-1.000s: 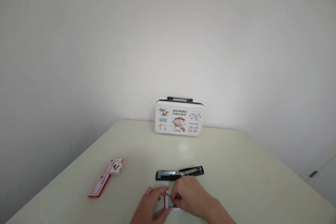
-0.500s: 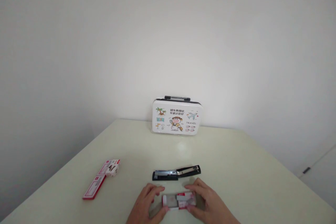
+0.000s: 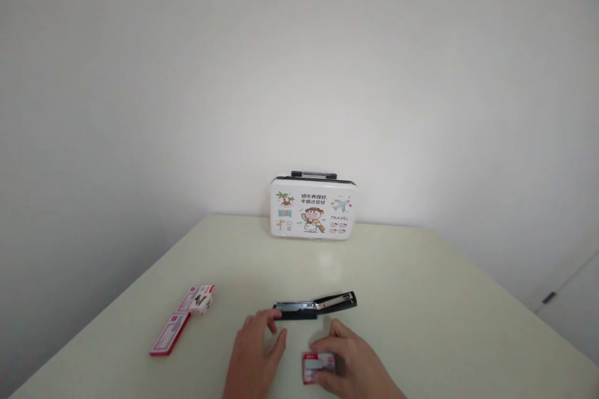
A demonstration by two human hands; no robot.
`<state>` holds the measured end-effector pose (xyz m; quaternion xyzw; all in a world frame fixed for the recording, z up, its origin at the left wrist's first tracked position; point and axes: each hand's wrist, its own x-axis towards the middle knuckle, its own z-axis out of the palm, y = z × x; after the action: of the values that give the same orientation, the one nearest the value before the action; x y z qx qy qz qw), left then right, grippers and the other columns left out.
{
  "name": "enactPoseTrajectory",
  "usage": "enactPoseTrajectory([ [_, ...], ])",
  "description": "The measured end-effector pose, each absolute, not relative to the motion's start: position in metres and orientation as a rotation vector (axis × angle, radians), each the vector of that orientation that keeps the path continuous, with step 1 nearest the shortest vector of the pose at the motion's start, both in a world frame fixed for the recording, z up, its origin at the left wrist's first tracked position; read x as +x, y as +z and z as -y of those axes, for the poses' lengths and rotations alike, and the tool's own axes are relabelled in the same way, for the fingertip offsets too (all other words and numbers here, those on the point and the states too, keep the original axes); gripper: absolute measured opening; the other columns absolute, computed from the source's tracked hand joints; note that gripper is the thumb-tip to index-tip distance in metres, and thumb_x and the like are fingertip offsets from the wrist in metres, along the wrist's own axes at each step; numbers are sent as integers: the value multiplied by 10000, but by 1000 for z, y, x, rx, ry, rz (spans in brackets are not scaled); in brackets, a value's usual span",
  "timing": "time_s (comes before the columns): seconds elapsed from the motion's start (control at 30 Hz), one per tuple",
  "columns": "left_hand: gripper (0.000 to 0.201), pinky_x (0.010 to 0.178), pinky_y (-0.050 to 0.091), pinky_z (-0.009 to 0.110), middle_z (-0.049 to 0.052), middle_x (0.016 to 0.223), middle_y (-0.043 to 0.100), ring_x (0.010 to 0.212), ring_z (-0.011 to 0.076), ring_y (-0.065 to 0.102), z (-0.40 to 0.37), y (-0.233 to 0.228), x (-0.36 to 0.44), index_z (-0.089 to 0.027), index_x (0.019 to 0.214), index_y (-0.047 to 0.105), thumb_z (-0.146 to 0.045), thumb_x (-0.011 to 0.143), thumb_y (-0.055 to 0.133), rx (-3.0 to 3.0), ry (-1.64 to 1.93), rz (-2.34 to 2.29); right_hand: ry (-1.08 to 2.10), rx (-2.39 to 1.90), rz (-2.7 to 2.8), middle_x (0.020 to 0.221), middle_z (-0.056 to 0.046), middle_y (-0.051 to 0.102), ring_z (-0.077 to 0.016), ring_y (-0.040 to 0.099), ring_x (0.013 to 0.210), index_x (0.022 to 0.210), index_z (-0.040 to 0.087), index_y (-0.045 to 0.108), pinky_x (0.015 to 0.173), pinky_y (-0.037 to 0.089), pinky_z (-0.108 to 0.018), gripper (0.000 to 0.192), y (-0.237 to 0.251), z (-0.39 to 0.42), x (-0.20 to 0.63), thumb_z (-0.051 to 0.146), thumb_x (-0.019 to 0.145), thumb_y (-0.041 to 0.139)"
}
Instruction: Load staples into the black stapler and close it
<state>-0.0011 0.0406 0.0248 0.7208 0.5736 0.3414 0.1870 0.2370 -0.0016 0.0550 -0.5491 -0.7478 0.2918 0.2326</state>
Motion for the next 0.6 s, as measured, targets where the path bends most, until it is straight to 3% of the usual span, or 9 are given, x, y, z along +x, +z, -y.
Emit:
enactPoseTrajectory([
  [0.1,502,1003,392,423,68,1300,629,1217,287,534,-66,38,-10,-279,1301,623,-400,817,682,2107,853,-1693,815,-1460,2095,961,25,637,-136,625,822,966,337,790,718,426,-207,245,61,-4,226,209,759,765],
  [0.23,268,962,359,385,13,1112,689,1101,250,572,-71,43,-5,-304,1067,720,-395,816,699,2185,643,-1481,684,-1496,2111,951,21,650,-128,618,793,990,304,774,729,412,-214,176,71,-19,215,233,852,692],
  [0.37,275,958,334,388,2,1108,687,1092,244,568,-54,38,4,-323,1076,712,-412,815,726,2166,679,-1435,536,-1520,2169,893,28,634,-126,629,794,1036,339,769,707,380,-221,192,81,-35,216,343,970,589],
  [0.6,256,945,318,380,-18,1093,684,1087,239,562,-49,41,3,-346,1046,714,-380,798,764,2146,706,-1416,496,-1497,2317,879,39,658,-136,647,802,1018,365,765,696,351,-230,164,85,-43,218,333,940,625],
])
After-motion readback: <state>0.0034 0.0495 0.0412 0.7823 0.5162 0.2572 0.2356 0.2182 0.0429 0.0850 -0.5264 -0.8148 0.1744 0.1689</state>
